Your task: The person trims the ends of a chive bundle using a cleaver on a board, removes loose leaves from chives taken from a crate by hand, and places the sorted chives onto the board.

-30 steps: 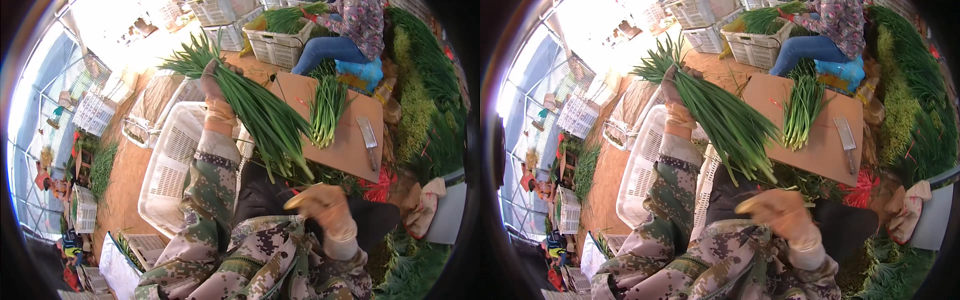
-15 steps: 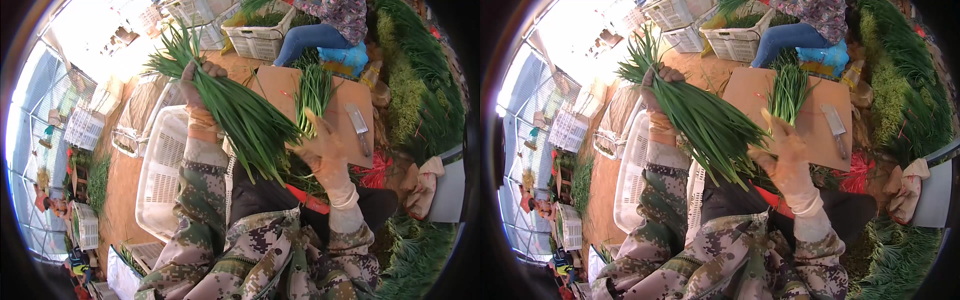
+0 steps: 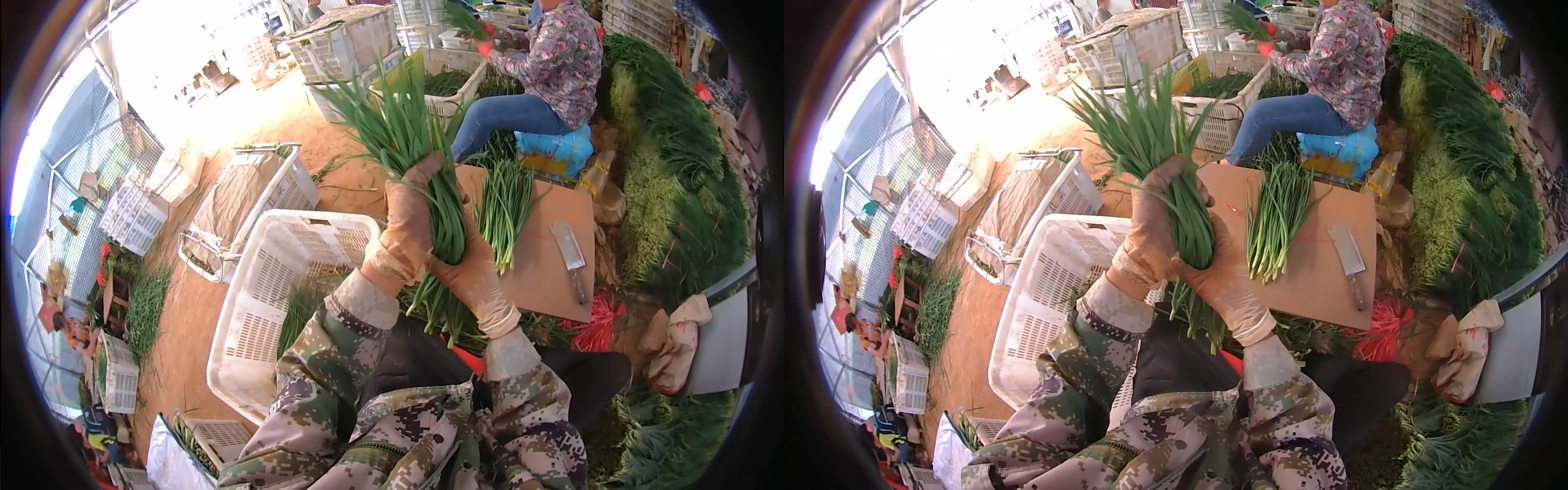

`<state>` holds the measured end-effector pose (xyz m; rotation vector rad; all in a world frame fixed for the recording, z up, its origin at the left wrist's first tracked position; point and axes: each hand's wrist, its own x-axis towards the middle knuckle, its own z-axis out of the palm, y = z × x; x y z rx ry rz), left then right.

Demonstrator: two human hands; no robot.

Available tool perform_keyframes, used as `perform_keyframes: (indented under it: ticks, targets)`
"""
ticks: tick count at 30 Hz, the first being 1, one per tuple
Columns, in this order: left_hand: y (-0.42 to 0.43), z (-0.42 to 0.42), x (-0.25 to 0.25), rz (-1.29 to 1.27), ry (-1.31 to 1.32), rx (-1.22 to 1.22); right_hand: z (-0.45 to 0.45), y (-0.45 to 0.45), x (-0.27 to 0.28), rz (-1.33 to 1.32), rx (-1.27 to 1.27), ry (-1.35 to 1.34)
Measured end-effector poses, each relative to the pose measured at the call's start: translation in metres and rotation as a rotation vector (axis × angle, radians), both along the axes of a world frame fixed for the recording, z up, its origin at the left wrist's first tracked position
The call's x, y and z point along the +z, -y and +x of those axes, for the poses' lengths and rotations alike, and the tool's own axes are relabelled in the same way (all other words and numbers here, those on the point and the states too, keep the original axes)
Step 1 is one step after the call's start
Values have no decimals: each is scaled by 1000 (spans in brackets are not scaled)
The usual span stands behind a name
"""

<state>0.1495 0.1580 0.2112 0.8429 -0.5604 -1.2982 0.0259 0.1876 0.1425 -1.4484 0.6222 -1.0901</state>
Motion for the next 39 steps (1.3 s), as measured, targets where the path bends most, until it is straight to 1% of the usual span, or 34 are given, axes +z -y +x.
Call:
perform_keyframes:
  ticks: [1,2,4,5,6,8,9,10,12,13,15,16,17,18,20,22,25,27,28,29,30,31,32,34,35,36,38,39]
  targets:
    - [-2,-1,1,-21,24,-15,0,1,0,-52,-73,-89]
    - [-1,-2,1,-30,26,-10,-4,2,1,-61,-68,-87]
    - [0,0,0,-75,-10,-77,-11,2,6,-106,-108,-188]
    - [0,4,0,-100,-24,-148,-11,2,4,-80,-115,-155]
    - [-2,6,-2,-101,-24,-141,-13,2,3,-81,-109,-156]
    - [-15,1,12,-142,118,-229,-19,0,7,1,-43,-194]
    - [-12,9,7,-256,275,-306,-21,-3,10,83,-13,-188]
    - [-12,14,2,-254,273,-307,-23,-3,8,85,-14,-190]
    - [-12,21,-7,-369,322,-434,-28,-4,3,130,88,-38]
    - [-12,29,-14,-392,346,-503,-30,-4,7,130,86,-39]
    - [-20,37,-22,-409,323,-513,-36,-6,20,188,230,58]
    - [-22,39,-25,-424,306,-520,-39,-5,21,186,226,56]
    - [-24,41,-27,-444,279,-542,-42,-5,21,252,303,92]
    - [-26,44,-30,-445,276,-543,-44,-4,21,319,380,128]
    - [-30,50,-38,-391,273,-590,-44,-3,20,309,393,127]
    - [-35,52,-44,-373,272,-580,-42,-4,18,297,410,128]
    - [-43,56,-48,-370,274,-562,-41,-5,16,308,428,203]
    - [-41,64,-61,-342,273,-698,-42,-7,17,337,443,205]
    - [-41,64,-63,-344,272,-699,-40,-7,16,337,441,204]
    - [-40,63,-64,-339,359,-685,-38,-8,14,365,446,169]
    - [-40,64,-64,-261,385,-680,-35,-7,12,393,453,133]
    - [-43,59,-53,-181,409,-675,-30,-3,-6,388,486,112]
    - [-45,54,-42,-102,429,-670,-28,-6,-1,385,488,109]
    - [-37,29,-24,-335,152,-797,-26,-14,11,454,493,138]
    - [-46,20,-14,-239,102,-692,-25,-12,8,457,509,168]
    - [-47,16,-9,-238,100,-700,-27,-10,6,458,501,169]
    - [-49,13,-6,-233,151,-657,-33,-2,2,397,562,133]
    - [-50,11,-5,-220,164,-638,-36,4,-5,405,619,66]
